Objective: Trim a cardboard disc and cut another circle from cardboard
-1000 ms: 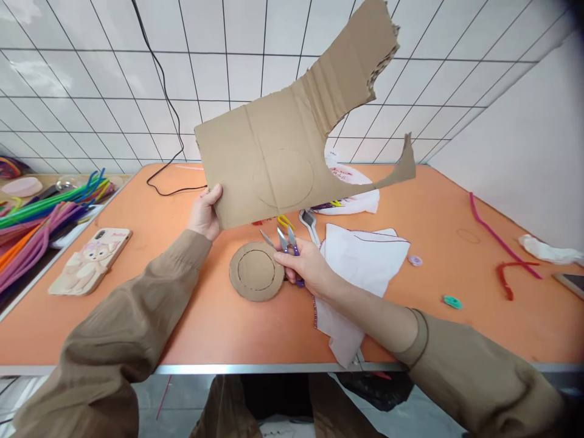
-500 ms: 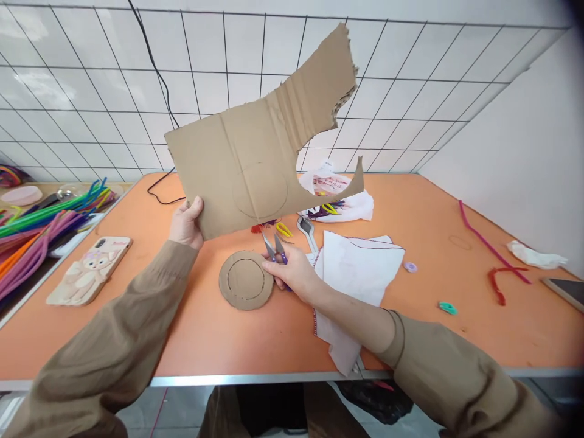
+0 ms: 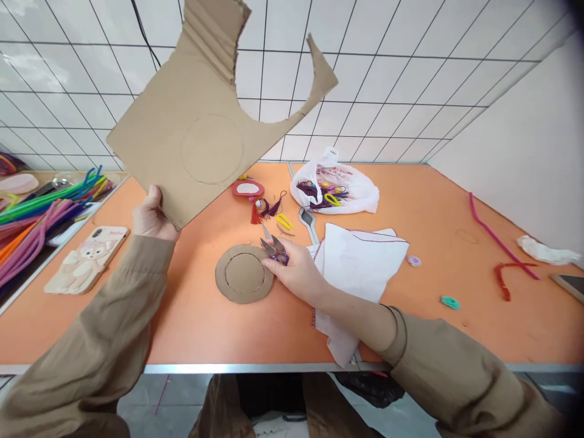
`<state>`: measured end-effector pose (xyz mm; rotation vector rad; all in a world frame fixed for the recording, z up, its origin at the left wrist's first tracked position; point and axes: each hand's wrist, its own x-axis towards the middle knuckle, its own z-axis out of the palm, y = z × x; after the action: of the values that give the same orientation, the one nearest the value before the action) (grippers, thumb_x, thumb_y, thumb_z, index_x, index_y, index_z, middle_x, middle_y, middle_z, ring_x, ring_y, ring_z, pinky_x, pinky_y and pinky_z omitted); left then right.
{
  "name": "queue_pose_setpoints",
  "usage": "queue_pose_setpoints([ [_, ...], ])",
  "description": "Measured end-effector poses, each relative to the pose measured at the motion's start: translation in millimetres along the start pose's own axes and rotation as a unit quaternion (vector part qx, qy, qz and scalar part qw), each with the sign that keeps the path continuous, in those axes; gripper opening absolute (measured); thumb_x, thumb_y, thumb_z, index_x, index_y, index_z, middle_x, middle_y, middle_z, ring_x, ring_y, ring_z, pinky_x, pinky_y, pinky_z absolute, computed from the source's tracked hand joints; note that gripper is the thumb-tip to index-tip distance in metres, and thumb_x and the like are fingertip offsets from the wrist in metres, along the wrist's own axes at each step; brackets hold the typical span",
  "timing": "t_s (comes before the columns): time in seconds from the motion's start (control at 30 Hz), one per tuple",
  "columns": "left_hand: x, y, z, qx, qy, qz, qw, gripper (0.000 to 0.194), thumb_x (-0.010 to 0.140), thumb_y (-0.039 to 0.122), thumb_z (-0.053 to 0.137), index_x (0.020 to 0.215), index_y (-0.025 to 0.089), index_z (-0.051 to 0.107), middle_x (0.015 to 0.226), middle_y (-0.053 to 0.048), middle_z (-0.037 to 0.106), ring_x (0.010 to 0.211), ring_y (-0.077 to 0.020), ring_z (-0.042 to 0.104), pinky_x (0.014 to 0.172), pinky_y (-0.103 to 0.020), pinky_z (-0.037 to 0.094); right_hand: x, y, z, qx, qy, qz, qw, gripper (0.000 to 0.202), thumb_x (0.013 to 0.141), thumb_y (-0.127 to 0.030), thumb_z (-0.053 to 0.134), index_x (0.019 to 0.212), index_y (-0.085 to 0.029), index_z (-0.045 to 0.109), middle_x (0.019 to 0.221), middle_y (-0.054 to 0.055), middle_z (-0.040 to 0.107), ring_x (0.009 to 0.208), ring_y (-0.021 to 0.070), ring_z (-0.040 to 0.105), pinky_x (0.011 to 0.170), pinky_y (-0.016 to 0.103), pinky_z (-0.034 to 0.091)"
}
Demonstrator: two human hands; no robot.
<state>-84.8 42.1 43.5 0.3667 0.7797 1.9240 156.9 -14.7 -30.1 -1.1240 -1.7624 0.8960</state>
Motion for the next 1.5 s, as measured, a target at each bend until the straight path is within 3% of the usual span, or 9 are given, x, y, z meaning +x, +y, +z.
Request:
queue_pose_setpoints([
  [0.13, 1.3, -6.9, -2.2, -0.004, -0.001, 0.000, 1.000, 0.023, 0.093, 0.015, 0.044, 0.103, 0.012, 0.065, 0.096, -0.006, 0.076, 0.129, -0.0167, 0.050, 0.115, -0.042, 0.033, -4.0, 1.4, -4.2, -0.050, 0.042, -0.214, 0.975, 0.019, 0.084, -0.015, 0.059, 0.102, -0.019, 0.064, 0.087, 0.006, 0.072, 0.075, 0.0161, 0.067, 0.067, 0.028, 0.053],
  [0.3, 0.2, -7.2, -3.0, -0.008, -0.013, -0.005, 1.000, 0.021, 0.092, 0.015, 0.046, 0.099, 0.013, 0.066, 0.096, -0.005, 0.076, 0.131, -0.0179, 0.048, 0.115, -0.043, 0.033, -6.6, -6.3, -11.0, -0.134, 0.043, -0.476, 0.868, 0.018, 0.091, -0.010, 0.046, 0.102, -0.016, 0.059, 0.086, 0.008, 0.070, 0.070, 0.0129, 0.064, 0.061, 0.024, 0.050],
  [0.5, 1.1, -6.2, -3.6, -0.011, -0.017, 0.004, 1.000, 0.021, 0.093, 0.015, 0.046, 0.098, 0.014, 0.066, 0.092, -0.004, 0.076, 0.130, -0.0167, 0.048, 0.114, -0.044, 0.034, -9.4, -18.0, -11.8, -0.199, 0.063, -0.576, 0.790, 0.007, 0.089, -0.018, 0.054, 0.085, -0.015, 0.059, 0.084, 0.009, 0.071, 0.056, 0.0128, 0.052, 0.049, 0.026, 0.043],
  [0.63, 3.1, -5.9, -5.9, -0.009, -0.037, 0.017, 0.999, 0.021, 0.093, 0.015, 0.046, 0.101, 0.013, 0.066, 0.090, -0.004, 0.076, 0.125, -0.0175, 0.053, 0.113, -0.044, 0.036, -11.2, -15.9, -10.0, -0.173, 0.046, -0.555, 0.812, 0.013, 0.090, -0.013, 0.046, 0.091, -0.015, 0.059, 0.084, 0.010, 0.071, 0.060, 0.0140, 0.057, 0.053, 0.026, 0.046],
  [0.73, 3.9, -4.8, -6.7, -0.009, -0.043, 0.024, 0.999, 0.023, 0.093, 0.016, 0.046, 0.104, 0.013, 0.065, 0.090, -0.004, 0.077, 0.123, -0.0173, 0.055, 0.112, -0.044, 0.037, -14.3, -13.0, -7.0, -0.095, 0.019, -0.478, 0.873, 0.017, 0.090, -0.012, 0.045, 0.100, -0.016, 0.058, 0.077, 0.006, 0.069, 0.066, 0.0142, 0.062, 0.058, 0.025, 0.049],
  [0.87, 1.8, -3.2, -3.6, -0.006, -0.020, 0.015, 1.000, 0.023, 0.094, 0.017, 0.046, 0.106, 0.013, 0.065, 0.090, -0.003, 0.077, 0.124, -0.0162, 0.055, 0.113, -0.042, 0.037, -14.0, -9.9, -0.5, -0.005, 0.015, -0.199, 0.980, 0.016, 0.082, -0.014, 0.056, 0.097, -0.019, 0.061, 0.072, 0.001, 0.065, 0.060, 0.0117, 0.060, 0.057, 0.023, 0.049],
  [1.03, -1.5, -0.6, 1.0, 0.007, 0.011, 0.026, 1.000, 0.023, 0.093, 0.015, 0.045, 0.105, 0.013, 0.065, 0.090, -0.004, 0.077, 0.119, -0.0150, 0.058, 0.111, -0.040, 0.040, -4.3, -4.9, 2.0, 0.002, -0.036, 0.037, 0.999, 0.012, 0.076, -0.022, 0.059, 0.086, -0.016, 0.064, 0.079, 0.005, 0.068, 0.074, 0.0183, 0.064, 0.067, 0.031, 0.051],
  [1.23, -4.4, 7.7, 1.8, 0.015, 0.055, 0.050, 0.997, 0.021, 0.091, 0.012, 0.047, 0.102, 0.014, 0.065, 0.094, -0.001, 0.076, 0.122, -0.0145, 0.056, 0.112, -0.037, 0.037, 29.3, -9.8, -20.4, -0.119, -0.075, 0.003, 0.990, 0.008, 0.076, -0.024, 0.062, 0.075, -0.017, 0.066, 0.073, 0.003, 0.065, 0.066, 0.0164, 0.058, 0.061, 0.029, 0.044],
  [1.5, 4.1, 11.3, -1.6, 0.022, 0.098, 0.054, 0.993, 0.021, 0.091, 0.012, 0.047, 0.102, 0.015, 0.065, 0.104, -0.002, 0.074, 0.125, -0.0159, 0.054, 0.112, -0.040, 0.038, 175.1, 21.7, -6.6, -0.224, -0.093, -0.060, 0.968, 0.014, 0.063, -0.011, 0.070, 0.074, -0.018, 0.065, 0.077, 0.005, 0.065, 0.074, 0.0212, 0.060, 0.066, 0.031, 0.043],
])
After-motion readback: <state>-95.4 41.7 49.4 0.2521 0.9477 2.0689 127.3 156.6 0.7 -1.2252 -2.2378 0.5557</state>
